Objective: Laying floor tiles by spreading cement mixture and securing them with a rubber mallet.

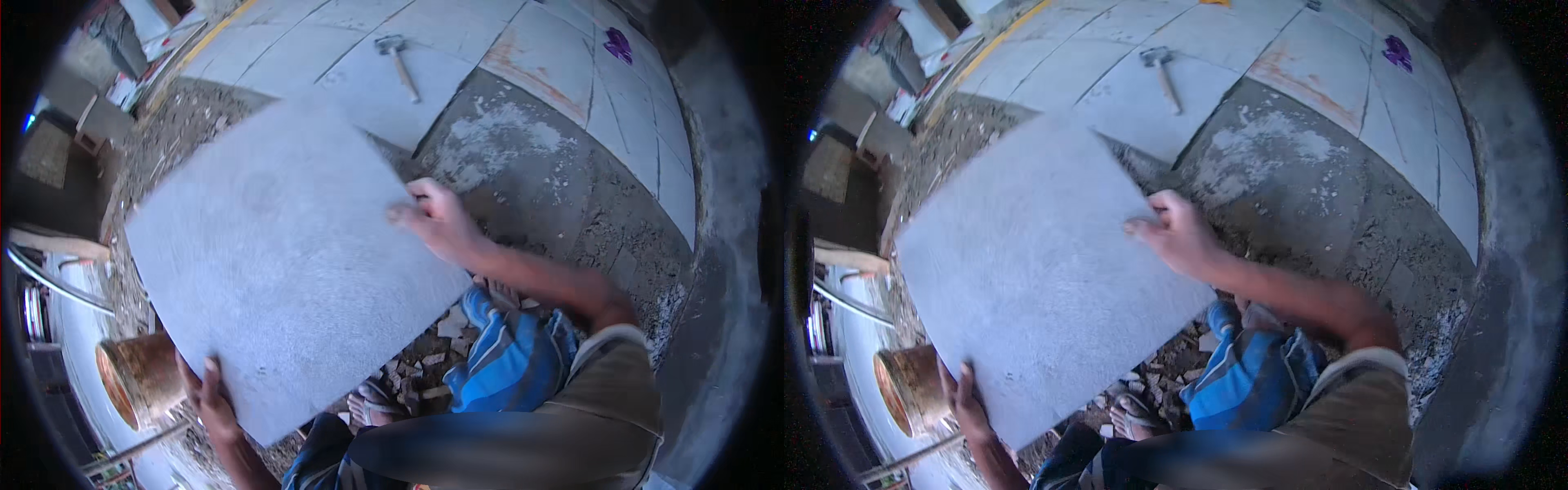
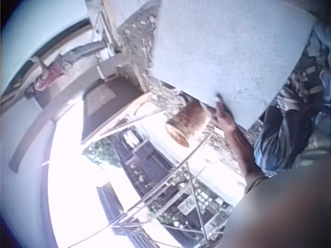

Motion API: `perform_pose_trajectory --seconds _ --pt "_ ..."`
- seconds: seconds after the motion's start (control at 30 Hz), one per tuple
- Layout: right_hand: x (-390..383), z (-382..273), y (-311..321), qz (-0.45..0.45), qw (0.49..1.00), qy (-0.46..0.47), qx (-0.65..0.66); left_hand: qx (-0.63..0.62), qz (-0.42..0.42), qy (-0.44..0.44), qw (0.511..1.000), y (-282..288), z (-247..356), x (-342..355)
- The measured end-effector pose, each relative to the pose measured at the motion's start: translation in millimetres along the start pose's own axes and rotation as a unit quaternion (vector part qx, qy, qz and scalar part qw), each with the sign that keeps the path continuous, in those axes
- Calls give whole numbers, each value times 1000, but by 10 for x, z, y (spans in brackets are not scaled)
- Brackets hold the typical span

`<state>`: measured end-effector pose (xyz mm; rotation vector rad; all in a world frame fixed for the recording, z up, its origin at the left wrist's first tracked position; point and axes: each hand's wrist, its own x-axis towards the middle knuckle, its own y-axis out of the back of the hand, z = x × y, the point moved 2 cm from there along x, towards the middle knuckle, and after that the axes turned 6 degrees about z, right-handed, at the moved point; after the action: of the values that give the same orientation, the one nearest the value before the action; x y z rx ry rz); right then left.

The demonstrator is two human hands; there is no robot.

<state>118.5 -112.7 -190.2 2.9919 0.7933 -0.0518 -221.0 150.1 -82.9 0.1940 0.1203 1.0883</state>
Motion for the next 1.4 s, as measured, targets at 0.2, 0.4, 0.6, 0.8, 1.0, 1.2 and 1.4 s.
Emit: perform_pose_trajectory --seconds 0.2,0.4,0.6,0.8,1.0,1.2,1.4 --pt "-531 274 1405 316 947 53 -2 39 -208 -124 969 -2211 457 747" --pt "-609 997 2251 432 898 -72 -43 54 -237 -119 963 -4675 -317 1232" --pt "-466 1442 2783 513 847 -139 -11 209 -256 -130 935 -6031 -830 1233" --pt "-151 1323 2780 514 823 -241 14 304 -253 -167 903 -6391 -888 1333" --pt "-183 1665 3035 553 811 -187 46 285 -260 -209 899 -6576 -916 1272" --pt "-72 1613 3252 513 839 -182 9 277 -238 -215 906 -6581 -901 1198" --pt "-103 1759 3402 516 836 -186 -16 264 -236 -238 905 -6647 -945 1131"
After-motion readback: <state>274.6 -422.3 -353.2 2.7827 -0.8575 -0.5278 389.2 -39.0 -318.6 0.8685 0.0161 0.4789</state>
